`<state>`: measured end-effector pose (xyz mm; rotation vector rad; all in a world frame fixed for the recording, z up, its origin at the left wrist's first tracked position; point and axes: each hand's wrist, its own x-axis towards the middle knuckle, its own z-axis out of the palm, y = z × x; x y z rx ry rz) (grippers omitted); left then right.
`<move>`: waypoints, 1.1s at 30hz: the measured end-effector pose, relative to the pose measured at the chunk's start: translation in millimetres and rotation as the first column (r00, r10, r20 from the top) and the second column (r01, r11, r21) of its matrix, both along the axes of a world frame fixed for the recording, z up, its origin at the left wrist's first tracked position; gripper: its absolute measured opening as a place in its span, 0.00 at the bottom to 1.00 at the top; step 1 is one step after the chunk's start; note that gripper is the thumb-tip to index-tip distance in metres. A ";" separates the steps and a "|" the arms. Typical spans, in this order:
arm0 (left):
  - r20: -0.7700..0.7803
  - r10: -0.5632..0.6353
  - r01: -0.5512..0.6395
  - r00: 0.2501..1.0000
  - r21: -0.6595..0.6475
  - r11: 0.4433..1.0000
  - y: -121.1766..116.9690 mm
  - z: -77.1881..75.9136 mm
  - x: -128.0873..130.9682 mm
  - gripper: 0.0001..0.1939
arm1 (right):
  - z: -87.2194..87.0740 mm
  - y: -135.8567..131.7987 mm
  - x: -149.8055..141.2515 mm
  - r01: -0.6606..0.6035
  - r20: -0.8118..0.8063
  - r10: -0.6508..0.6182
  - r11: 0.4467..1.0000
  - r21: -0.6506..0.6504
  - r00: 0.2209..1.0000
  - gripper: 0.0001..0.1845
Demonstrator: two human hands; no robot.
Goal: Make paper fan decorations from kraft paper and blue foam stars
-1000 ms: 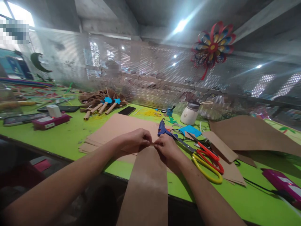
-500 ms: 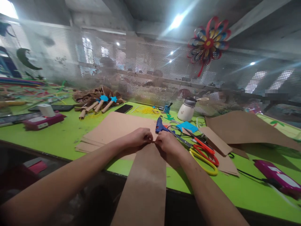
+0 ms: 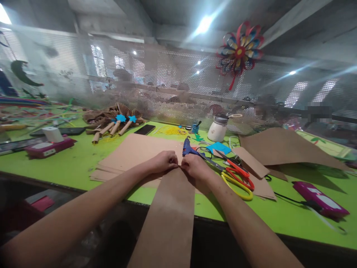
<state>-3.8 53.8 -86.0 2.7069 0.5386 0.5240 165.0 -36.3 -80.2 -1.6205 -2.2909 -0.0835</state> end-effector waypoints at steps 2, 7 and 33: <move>-0.003 -0.001 0.001 1.000 0.005 1.000 0.4 -0.7 0.3 0.06 | 1.8 -0.4 -1.5 0.005 0.016 -0.005 1.000 -0.008 1.000 0.08; -0.007 -0.017 0.017 1.000 0.021 1.000 1.1 -2.1 0.6 0.06 | 7.5 -2.9 -1.6 0.006 0.070 -0.002 0.999 -0.054 0.998 0.08; -0.018 -0.027 0.026 0.999 -0.031 0.999 -16.5 13.2 -6.7 0.15 | 11.1 -18.5 21.4 0.049 0.142 -0.036 0.995 -0.088 0.989 0.09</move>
